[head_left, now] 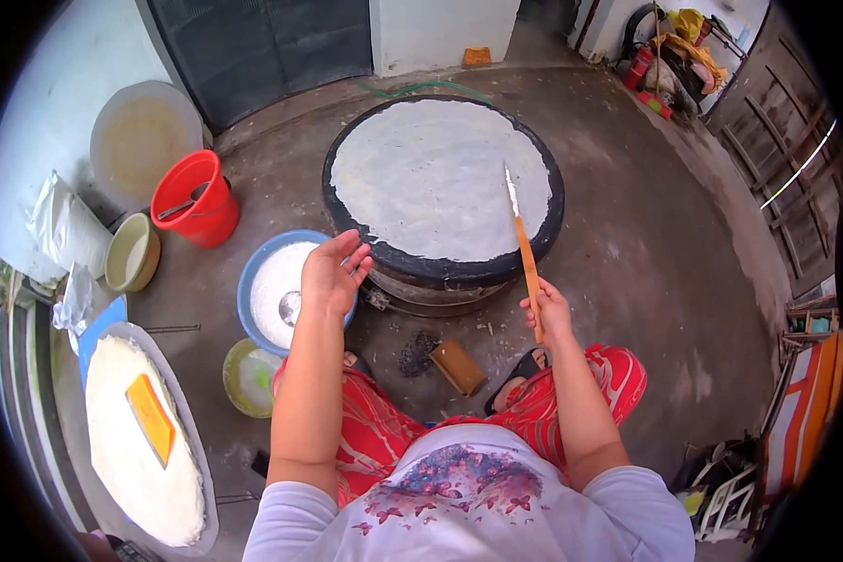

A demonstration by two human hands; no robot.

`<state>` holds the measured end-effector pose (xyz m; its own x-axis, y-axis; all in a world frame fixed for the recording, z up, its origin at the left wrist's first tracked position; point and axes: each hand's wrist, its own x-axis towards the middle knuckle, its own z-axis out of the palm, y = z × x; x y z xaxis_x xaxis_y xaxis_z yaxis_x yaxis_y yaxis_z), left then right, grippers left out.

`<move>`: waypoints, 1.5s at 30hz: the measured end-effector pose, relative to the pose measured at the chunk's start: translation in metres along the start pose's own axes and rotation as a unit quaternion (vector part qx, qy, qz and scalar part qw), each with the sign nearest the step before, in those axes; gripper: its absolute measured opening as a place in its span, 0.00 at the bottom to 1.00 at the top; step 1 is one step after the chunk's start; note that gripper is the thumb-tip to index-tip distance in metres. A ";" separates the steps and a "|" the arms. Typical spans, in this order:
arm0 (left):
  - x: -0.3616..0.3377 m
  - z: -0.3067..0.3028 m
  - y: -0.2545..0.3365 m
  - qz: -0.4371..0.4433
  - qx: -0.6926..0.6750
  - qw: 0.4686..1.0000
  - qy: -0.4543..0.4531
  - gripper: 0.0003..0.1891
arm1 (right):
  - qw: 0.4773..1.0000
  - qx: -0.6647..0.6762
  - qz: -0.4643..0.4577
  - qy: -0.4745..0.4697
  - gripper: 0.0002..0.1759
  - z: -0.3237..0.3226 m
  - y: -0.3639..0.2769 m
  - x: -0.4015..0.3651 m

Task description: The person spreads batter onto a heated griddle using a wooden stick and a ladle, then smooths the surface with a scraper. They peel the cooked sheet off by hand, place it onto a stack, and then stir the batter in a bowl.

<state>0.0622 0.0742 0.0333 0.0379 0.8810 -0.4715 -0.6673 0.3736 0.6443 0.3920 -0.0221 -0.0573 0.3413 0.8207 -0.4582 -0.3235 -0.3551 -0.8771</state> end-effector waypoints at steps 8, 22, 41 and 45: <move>0.000 0.000 -0.001 0.004 0.015 1.000 -0.002 0.15 | 0.997 -0.075 0.003 0.017 0.22 0.001 0.002 0.021; -0.003 0.003 0.000 0.003 0.023 1.000 0.001 0.15 | 0.997 -0.031 0.021 0.065 0.19 -0.012 0.011 0.003; -0.004 -0.005 -0.008 0.000 0.000 1.000 -0.015 0.15 | 0.855 -0.435 -0.279 0.042 0.22 -0.031 0.080 -0.053; -0.008 -0.003 -0.008 -0.006 -0.004 1.000 -0.009 0.16 | 0.977 -0.181 -0.097 0.052 0.21 -0.036 0.081 -0.048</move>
<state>0.0654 0.0630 0.0300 0.0593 0.8818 -0.4680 -0.6726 0.3817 0.6340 0.3807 -0.1064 -0.1118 0.4599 0.8449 -0.2731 0.0829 -0.3471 -0.9341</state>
